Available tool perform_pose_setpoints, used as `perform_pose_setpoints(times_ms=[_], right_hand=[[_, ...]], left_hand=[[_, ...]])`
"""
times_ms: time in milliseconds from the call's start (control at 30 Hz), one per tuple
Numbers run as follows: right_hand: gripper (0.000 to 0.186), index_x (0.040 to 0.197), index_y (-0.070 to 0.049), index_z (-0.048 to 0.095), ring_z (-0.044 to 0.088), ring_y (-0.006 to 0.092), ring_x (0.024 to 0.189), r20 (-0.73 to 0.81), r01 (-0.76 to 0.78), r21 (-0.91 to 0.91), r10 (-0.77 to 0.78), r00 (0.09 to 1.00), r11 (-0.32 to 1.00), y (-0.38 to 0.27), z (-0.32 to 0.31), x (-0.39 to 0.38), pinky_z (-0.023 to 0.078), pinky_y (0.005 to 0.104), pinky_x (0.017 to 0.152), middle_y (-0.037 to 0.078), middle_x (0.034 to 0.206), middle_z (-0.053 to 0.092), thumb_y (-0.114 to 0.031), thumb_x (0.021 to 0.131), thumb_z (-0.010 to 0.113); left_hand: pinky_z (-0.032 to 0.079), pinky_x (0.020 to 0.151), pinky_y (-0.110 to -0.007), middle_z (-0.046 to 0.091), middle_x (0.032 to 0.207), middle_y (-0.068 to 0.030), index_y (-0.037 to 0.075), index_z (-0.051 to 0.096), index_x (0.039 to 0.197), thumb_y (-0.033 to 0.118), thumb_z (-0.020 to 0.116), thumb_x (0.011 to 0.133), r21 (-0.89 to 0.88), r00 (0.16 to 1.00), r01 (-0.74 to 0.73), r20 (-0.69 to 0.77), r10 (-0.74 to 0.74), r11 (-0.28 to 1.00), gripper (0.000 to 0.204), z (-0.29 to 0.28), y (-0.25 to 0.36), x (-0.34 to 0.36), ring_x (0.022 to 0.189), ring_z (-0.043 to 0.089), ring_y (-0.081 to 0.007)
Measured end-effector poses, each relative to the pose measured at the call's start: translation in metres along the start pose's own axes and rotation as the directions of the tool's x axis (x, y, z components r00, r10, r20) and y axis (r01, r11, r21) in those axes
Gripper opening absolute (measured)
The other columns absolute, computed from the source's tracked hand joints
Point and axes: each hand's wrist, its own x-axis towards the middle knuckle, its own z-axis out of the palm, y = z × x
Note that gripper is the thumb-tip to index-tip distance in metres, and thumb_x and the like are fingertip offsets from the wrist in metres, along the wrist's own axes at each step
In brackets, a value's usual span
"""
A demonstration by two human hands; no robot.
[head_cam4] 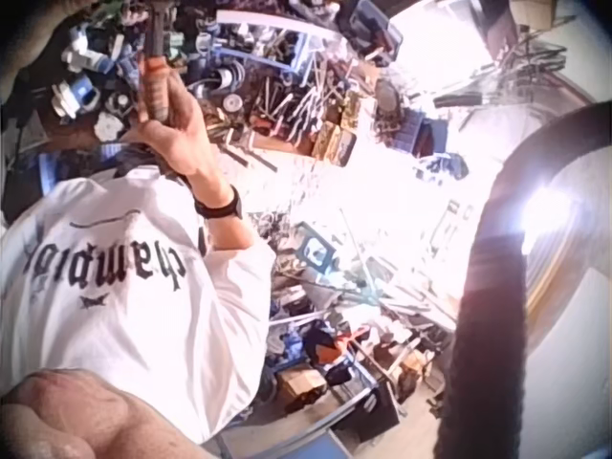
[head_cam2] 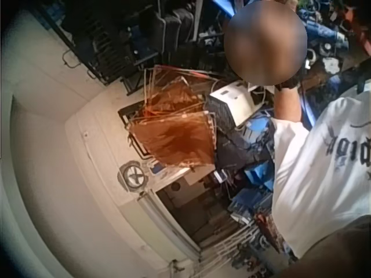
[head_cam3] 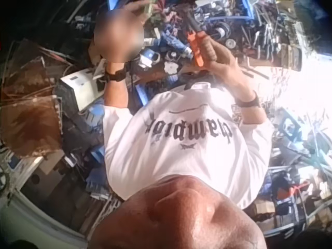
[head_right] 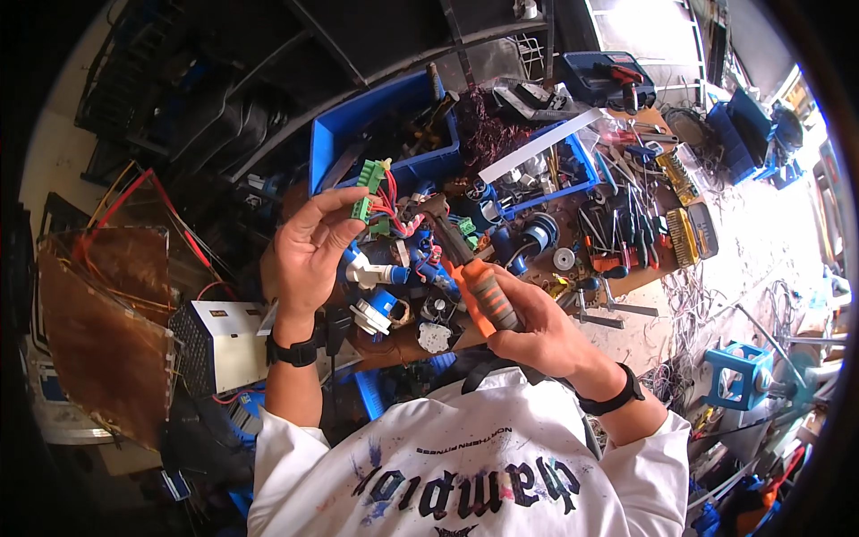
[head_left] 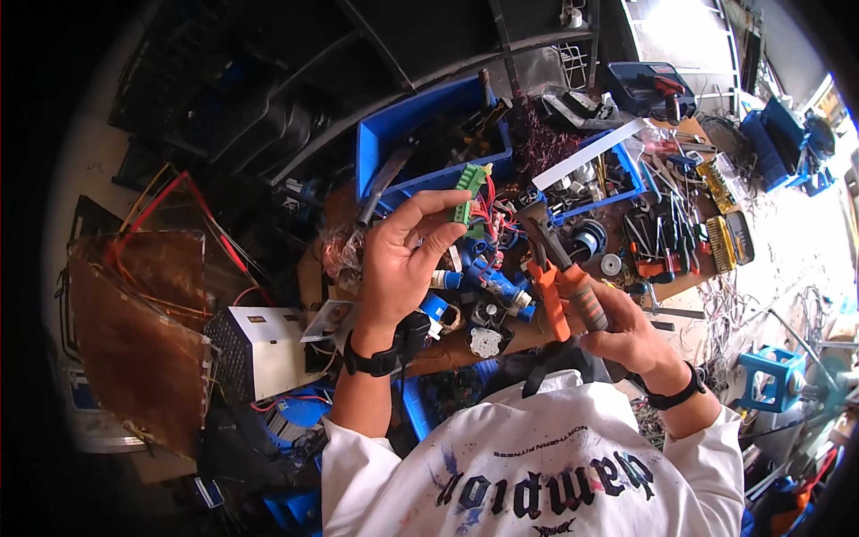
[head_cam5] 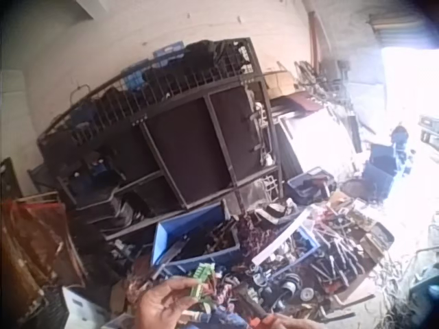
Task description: The person searches through a blue bin of scrap electronics and tools, then uses a pair of orange pliers to strip the insulation from the ends of several small wires. The person holds the wires and pliers in both hands, manipulating the components over a cluttered workbench.
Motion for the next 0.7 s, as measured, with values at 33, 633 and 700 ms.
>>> perform_pose_setpoints(times_ms=[33,633,700], right_hand=[[0.044,0.11,0.001,0.054,0.048,0.0144,0.099,0.003,-0.009,-0.03,0.009,1.0,0.999,-0.004,0.002,0.0,0.038,0.0267,0.086,0.007,0.113,0.048,-0.006,0.067,0.055],[0.06,0.125,0.005,0.055,0.05,0.0314,0.122,0.027,0.064,-0.315,-0.059,0.998,0.947,-0.037,0.004,-0.004,0.041,0.0363,0.101,0.021,0.135,0.045,-0.009,0.067,0.061],[0.065,0.125,0.007,0.054,0.052,0.0219,0.112,0.005,0.043,-0.319,-0.044,0.999,0.947,-0.039,0.006,-0.005,0.04,0.0292,0.096,0.015,0.13,0.048,-0.008,0.062,0.06]], left_hand=[[0.048,0.093,-0.025,0.067,0.11,-0.0083,-0.003,0.061,0.118,0.001,0.064,0.09,0.004,1.0,0.007,0.007,-0.007,1.0,0.029,0.0,0.002,0.001,0.102,0.063,-0.0136],[0.049,0.086,-0.022,0.067,0.109,-0.005,-0.001,0.063,0.117,0.011,0.062,0.094,-0.088,0.995,0.029,0.096,-0.02,0.996,0.026,0.009,0.015,0.009,0.094,0.062,-0.0084],[0.049,0.086,-0.022,0.068,0.107,-0.005,-0.001,0.064,0.116,0.011,0.062,0.094,-0.037,0.993,0.02,0.115,-0.016,0.999,0.026,0.007,0.016,0.011,0.094,0.062,-0.0079]])
